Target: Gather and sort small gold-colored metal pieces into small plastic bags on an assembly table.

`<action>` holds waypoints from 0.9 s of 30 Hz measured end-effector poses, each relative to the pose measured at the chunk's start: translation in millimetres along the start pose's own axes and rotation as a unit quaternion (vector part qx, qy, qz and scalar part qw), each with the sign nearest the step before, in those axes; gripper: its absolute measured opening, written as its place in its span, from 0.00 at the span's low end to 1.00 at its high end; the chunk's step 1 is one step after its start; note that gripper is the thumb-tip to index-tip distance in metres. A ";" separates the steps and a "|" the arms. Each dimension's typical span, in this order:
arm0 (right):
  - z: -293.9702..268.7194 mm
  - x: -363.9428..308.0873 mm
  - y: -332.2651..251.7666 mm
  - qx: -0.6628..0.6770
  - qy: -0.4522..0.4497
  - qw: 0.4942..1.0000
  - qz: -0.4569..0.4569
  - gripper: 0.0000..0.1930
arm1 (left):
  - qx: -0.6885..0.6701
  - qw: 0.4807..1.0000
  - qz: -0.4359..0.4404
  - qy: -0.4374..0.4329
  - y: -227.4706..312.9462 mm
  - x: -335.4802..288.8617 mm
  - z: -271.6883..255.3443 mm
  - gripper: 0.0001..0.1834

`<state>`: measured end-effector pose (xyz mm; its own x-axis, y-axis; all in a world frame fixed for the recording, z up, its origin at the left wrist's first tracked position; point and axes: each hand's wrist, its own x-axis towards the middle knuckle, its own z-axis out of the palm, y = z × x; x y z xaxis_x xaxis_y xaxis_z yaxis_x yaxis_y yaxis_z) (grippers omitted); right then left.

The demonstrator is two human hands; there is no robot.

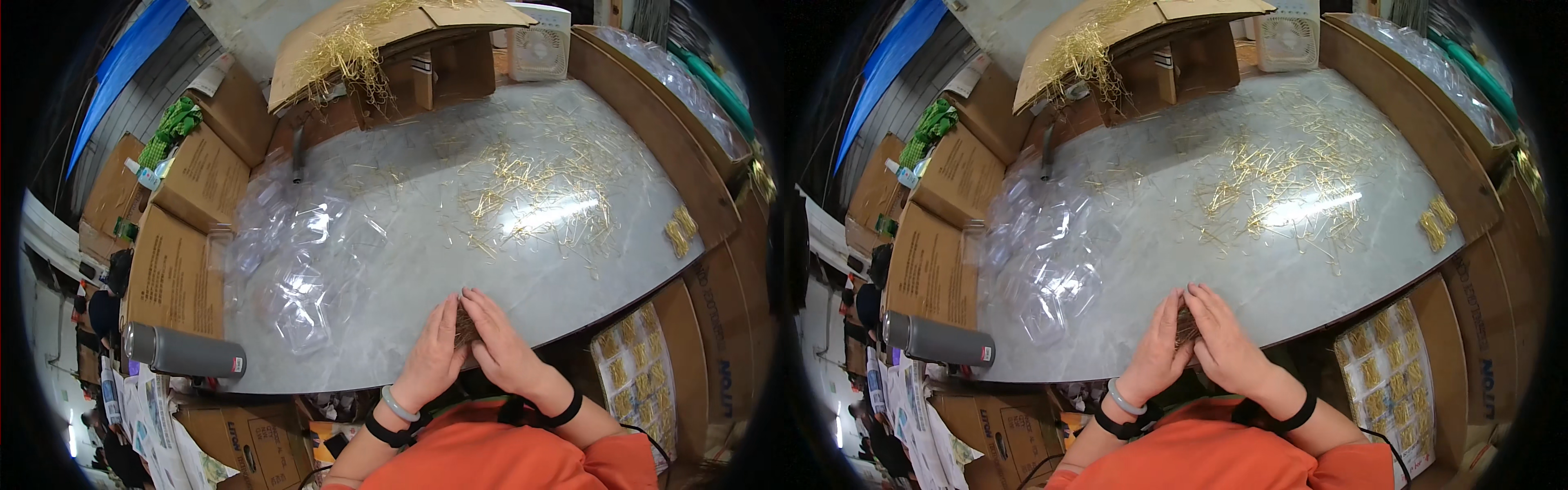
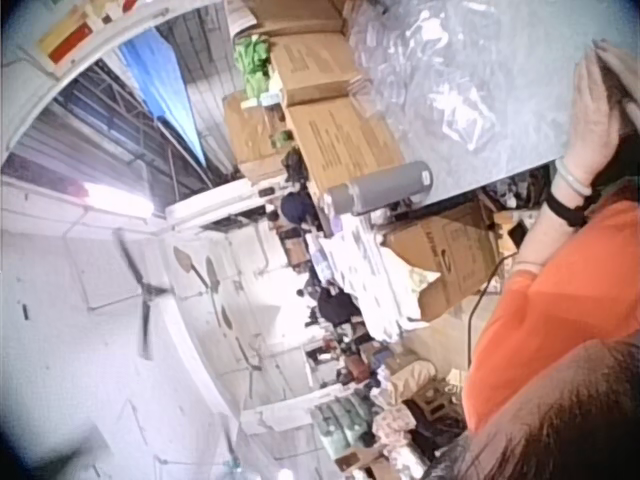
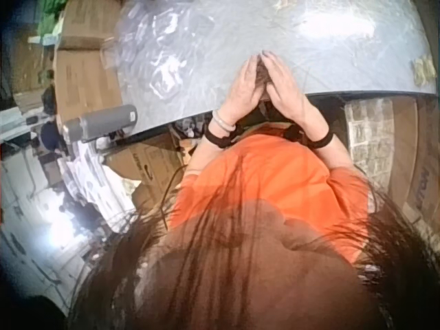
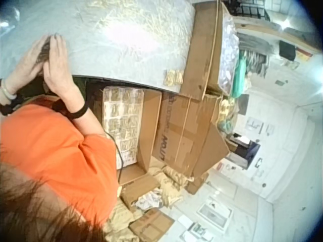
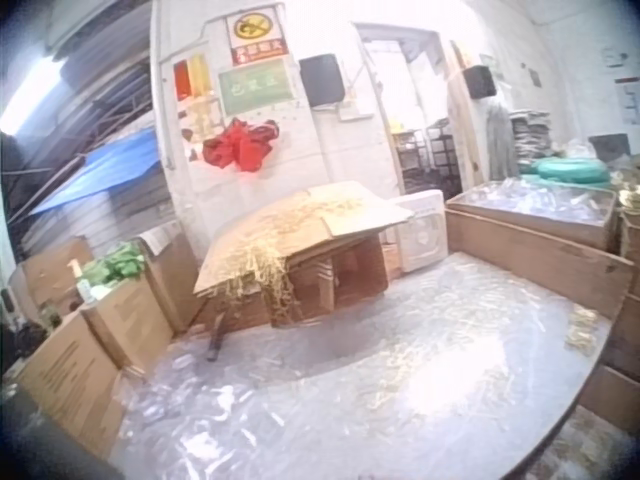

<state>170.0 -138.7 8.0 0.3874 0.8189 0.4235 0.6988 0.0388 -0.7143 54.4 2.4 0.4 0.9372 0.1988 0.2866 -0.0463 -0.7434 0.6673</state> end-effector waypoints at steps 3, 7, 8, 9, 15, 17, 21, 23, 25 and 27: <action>-15.9 10.1 1.9 -0.060 -0.070 0.995 -0.048 0.30 | -0.041 0.999 -0.010 0.016 -0.7 -2.5 -1.0 0.51; -19.1 12.2 15.9 -0.073 -0.109 0.990 -0.054 0.27 | -0.062 0.998 0.009 0.015 -2.2 -0.8 -8.7 0.56; -18.5 8.9 17.7 -0.089 -0.106 0.989 -0.050 0.27 | -0.070 0.997 0.013 0.013 -3.1 -1.6 -11.1 0.57; -17.5 7.2 18.8 -0.105 -0.102 0.988 -0.045 0.27 | -0.067 0.998 0.006 0.019 -3.6 -3.2 -13.2 0.56; -27.2 18.6 5.5 -0.172 -0.119 0.972 -0.109 0.27 | 0.140 0.987 -0.082 -0.003 10.3 -14.3 -42.3 0.47; -24.0 15.0 9.8 -0.168 -0.144 0.969 -0.105 0.26 | 0.144 0.982 -0.121 0.009 12.7 -16.0 -44.8 0.41; -18.9 8.1 12.4 -0.171 -0.148 0.968 -0.107 0.24 | 0.056 0.985 -0.163 -0.008 14.4 -5.3 -40.9 0.32; -18.1 5.2 13.5 -0.166 -0.137 0.972 -0.098 0.24 | 0.028 0.989 -0.147 -0.006 10.9 1.8 -34.0 0.28; -17.4 4.2 13.9 -0.165 -0.129 0.973 -0.097 0.24 | 0.013 0.989 -0.144 -0.011 9.5 3.2 -31.9 0.26; -17.7 4.9 14.4 -0.168 -0.124 0.972 -0.104 0.25 | 0.008 0.989 -0.146 -0.006 11.5 3.1 -30.0 0.25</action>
<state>192.7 -144.3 9.7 0.0879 0.9278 0.3625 0.9198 0.0641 -0.3872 46.4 13.6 29.5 0.9141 0.3984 0.0748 0.2321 -0.6656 0.7093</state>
